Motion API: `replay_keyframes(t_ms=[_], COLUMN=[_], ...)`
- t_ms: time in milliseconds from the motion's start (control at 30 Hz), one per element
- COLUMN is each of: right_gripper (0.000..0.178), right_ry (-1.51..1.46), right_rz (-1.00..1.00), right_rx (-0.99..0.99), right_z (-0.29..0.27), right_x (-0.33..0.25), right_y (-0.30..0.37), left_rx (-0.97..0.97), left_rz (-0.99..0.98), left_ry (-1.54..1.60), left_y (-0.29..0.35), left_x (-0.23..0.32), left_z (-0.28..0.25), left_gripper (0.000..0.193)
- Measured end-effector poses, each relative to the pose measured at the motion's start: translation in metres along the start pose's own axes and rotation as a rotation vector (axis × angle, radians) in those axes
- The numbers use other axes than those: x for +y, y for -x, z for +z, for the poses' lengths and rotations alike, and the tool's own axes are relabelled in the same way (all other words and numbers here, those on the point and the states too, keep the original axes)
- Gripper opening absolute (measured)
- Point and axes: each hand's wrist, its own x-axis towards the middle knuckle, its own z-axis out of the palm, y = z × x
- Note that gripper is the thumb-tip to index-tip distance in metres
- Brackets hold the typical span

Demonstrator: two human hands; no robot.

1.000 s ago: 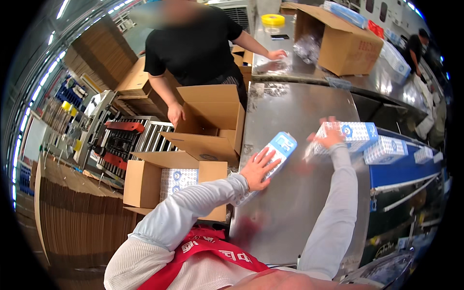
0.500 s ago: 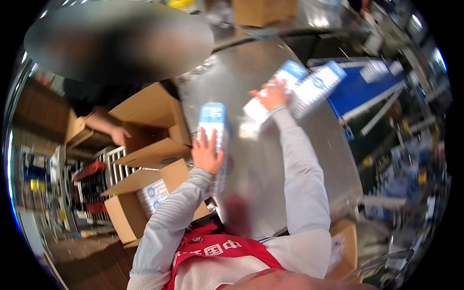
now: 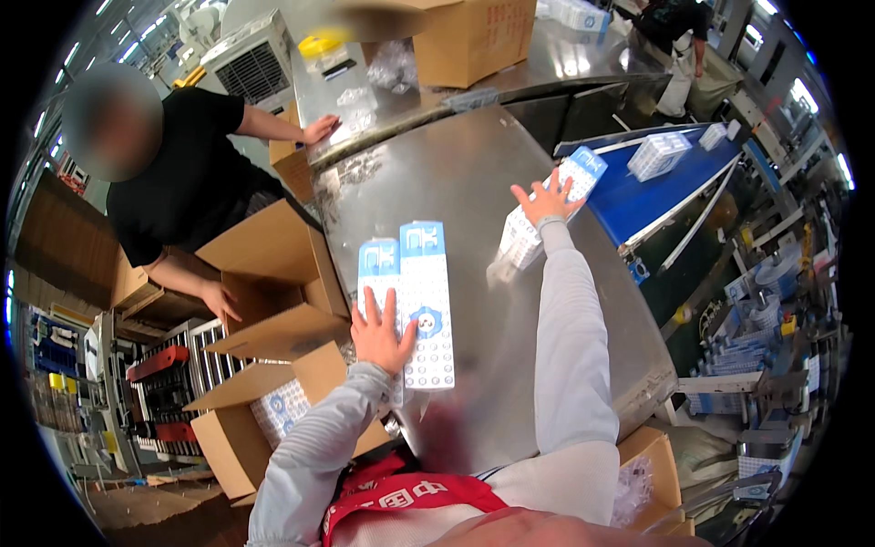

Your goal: The person places multiple small blue and white product boxes into a larger cardboard shipping box. They arrange the items, add bubble wrap for protection, and close the box flaps. A coworker assists by handing over items and preparing additional boxes.

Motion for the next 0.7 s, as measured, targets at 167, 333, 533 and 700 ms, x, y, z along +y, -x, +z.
replay_keyframes(t_ms=[167,333,533,700], right_gripper=[0.073,0.038,0.026,0.028], right_ry=[-0.110,-0.193,-0.366,-0.437], right_rz=[0.173,-0.051,-0.605,-0.787], right_rx=[-0.094,0.006,0.038,-0.019], right_z=[-0.006,0.004,-0.002,-0.049], right_x=[-0.019,-0.008,-0.027,-0.061], right_y=[0.009,0.034,0.180,0.292], left_rx=[0.019,0.003,-0.206,-0.300], left_rz=[-0.020,-0.005,-0.107,-0.147], left_ry=[-0.021,-0.046,0.105,0.146], left_y=[0.000,0.004,0.003,0.019], left_x=[-0.003,-0.007,-0.008,-0.025], left_z=[0.003,0.009,-0.007,-0.027], left_gripper=[0.070,0.072,0.085,0.096])
